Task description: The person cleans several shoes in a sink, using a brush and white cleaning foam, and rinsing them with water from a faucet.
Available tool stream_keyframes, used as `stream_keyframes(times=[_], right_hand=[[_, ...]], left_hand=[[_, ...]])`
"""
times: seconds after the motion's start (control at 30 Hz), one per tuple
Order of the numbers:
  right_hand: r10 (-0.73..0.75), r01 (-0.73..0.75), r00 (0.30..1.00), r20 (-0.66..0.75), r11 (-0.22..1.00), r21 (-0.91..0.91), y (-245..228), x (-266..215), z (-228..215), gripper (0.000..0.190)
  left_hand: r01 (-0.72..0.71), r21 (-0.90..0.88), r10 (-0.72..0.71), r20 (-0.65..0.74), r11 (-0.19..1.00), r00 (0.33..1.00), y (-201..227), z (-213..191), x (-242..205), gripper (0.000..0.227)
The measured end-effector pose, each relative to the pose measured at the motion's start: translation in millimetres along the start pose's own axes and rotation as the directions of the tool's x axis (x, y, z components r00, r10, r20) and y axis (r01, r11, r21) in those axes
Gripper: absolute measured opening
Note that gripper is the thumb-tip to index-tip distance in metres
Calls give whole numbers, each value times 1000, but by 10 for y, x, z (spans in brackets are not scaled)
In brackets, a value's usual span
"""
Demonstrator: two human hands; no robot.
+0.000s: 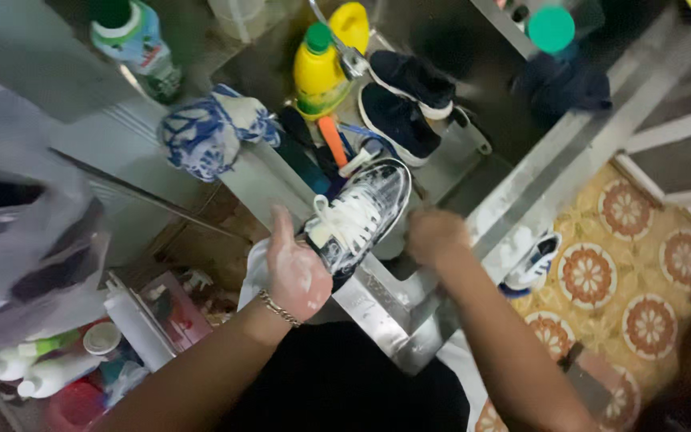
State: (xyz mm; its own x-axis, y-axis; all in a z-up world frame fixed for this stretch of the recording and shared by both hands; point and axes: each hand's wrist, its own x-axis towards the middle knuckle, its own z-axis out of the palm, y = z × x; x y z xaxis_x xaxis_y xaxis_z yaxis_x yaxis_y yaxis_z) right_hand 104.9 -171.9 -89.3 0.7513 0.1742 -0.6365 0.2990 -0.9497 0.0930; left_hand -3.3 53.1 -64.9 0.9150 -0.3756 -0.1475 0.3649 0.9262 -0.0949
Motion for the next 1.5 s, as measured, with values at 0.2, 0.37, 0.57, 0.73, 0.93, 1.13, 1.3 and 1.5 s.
stream_keyframes(times=[0.2,0.37,0.57,0.73,0.93,1.13,1.3,1.5], right_hand=[[-30,25,967,254,999,21,-420,777,447,47],[-57,67,950,308,998,-21,-418,755,442,44],[35,47,972,-232,940,339,484,-394,47,44],[239,240,889,-391,484,841,553,-1323,-180,47],[216,156,834,-507,789,594,3,-1499,-207,42],[154,213,862,-482,753,622,120,-1506,-236,39],[71,431,744,-664,709,559,9,-1576,-70,35],[207,291,788,-580,705,647,230,-1365,-96,38]], left_hand=[[20,7,-20,28,1000,999,-11,-256,138,97],[-90,149,120,-209,985,971,-42,65,148,103],[-91,189,136,-239,978,962,-53,198,103,98],[-91,276,154,-218,957,964,-172,242,122,87],[37,194,11,-241,980,970,-550,104,183,81],[50,305,59,-338,951,939,-635,130,123,59],[55,354,76,-347,933,935,-644,137,197,62],[75,273,6,-287,959,958,-648,74,168,66]])
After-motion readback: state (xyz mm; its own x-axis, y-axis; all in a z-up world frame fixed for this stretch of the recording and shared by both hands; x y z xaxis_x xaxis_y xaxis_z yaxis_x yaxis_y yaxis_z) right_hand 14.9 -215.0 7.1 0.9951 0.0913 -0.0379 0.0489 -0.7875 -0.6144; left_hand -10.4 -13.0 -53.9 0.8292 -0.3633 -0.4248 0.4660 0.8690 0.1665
